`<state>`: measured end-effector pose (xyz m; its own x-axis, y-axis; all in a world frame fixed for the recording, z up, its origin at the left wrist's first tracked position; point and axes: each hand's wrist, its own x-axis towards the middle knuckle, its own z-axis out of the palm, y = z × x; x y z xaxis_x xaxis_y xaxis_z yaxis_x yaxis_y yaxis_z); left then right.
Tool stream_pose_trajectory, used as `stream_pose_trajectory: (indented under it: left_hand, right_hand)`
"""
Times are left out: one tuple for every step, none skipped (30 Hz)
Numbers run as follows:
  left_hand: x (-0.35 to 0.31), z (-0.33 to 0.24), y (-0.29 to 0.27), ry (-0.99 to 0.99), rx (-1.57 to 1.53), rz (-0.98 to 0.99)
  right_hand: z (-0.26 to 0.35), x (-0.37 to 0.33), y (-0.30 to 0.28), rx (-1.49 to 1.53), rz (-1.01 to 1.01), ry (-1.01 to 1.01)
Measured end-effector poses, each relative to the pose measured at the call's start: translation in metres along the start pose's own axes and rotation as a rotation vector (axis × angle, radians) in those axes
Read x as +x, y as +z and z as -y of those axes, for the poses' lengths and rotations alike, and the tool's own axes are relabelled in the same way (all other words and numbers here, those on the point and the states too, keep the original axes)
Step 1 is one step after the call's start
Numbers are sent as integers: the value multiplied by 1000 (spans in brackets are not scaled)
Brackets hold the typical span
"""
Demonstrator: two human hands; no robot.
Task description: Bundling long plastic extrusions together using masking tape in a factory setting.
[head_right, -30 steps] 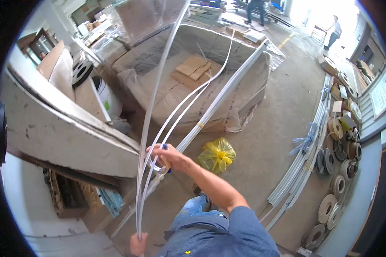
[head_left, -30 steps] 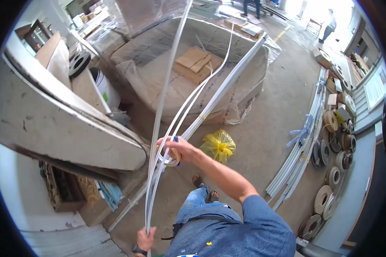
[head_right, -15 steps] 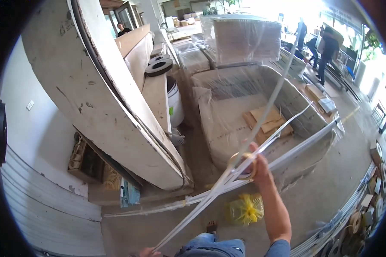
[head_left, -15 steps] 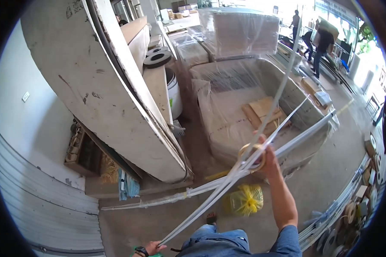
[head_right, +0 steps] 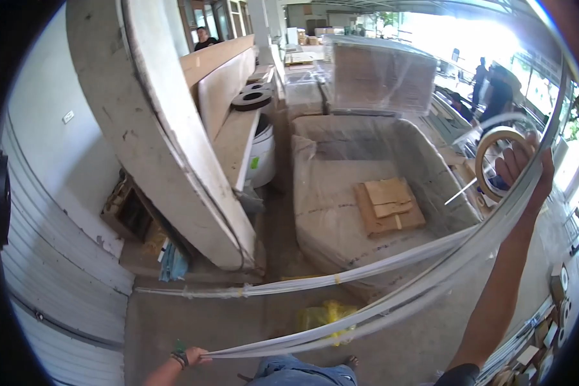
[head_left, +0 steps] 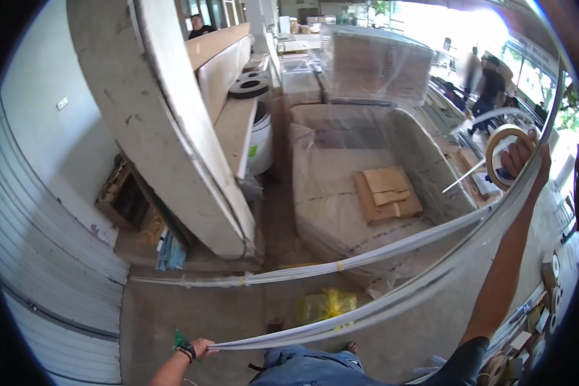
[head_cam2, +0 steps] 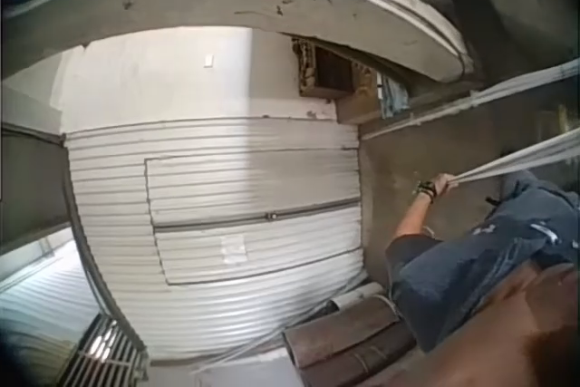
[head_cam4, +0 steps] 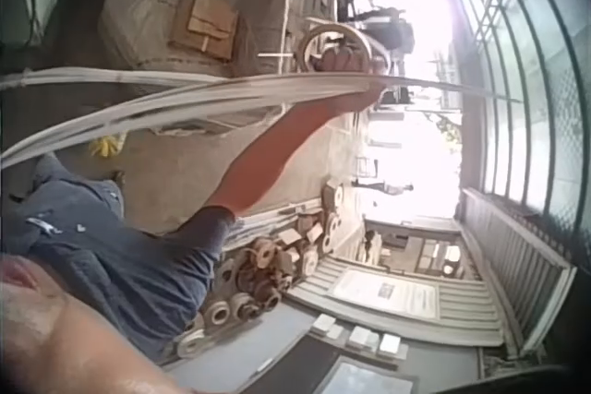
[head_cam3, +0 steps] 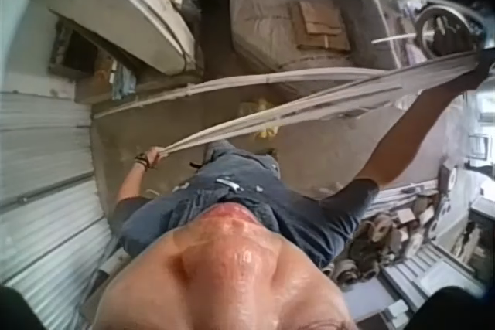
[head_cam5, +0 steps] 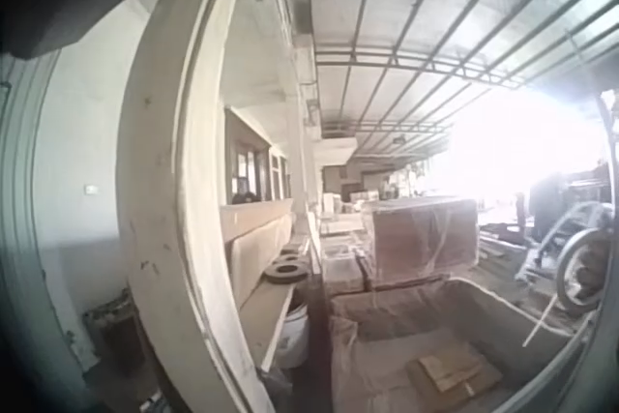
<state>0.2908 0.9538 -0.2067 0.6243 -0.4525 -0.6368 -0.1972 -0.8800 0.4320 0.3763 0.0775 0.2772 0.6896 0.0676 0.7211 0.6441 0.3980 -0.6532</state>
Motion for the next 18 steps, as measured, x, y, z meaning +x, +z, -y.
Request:
stream_pose_trajectory:
  left_hand:
    - [23,-19,0,61,36,34]
    - [14,-38,18,-35,-3,7]
    - [5,-56,33,-130,-32,-18]
    - [5,-78,47,-160,-61,-11]
    - [6,-90,55,-144,-39,28]
    - [13,-103,59,-111,-100,-54]
    - [26,-118,62,-69,-166,-139]
    - [38,-144,58,-15,-119,-178]
    - [49,-179,49,49,-150,-211]
    - [62,-218,36,116,-180,-244]
    - [72,-268,21,171,-129,-216]
    - [84,-321,5,225,-79,-190]
    - [87,-369,-2,327,-128,-261]
    - [96,-418,-5,435,-178,-336]
    - [100,-462,-7,443,-226,-355]
    - [105,-505,-10,458,-274,-375]
    - [108,-552,-16,486,-345,-405]
    - [107,-587,-24,508,-412,-433]
  right_hand:
    - [48,-17,-24,-28,-20,58]
    - [51,-18,9,-145,-781,115]
    - [34,-18,27,-397,-930,-89]
    - [37,-18,21,-412,-735,40]
    - [46,-30,15,-445,-664,81]
    - [57,-45,1,-448,-609,99]
    - [72,-63,-19,-443,-572,150]
    - [77,-78,-24,-472,-590,212]
    - [81,-93,-31,-494,-608,271]
    - [94,-109,-49,-528,-471,363]
    - [94,-123,-57,-563,-536,365]
    - [94,-132,-60,-596,-600,366]
    - [96,-137,-59,-525,-576,413]
    - [96,-144,-62,-528,-583,418]
    - [93,-151,-67,-550,-627,428]
    - [91,-157,-72,-577,-671,432]
    - [91,-162,-74,-603,-681,441]
    - [89,-168,-80,-608,-687,437]
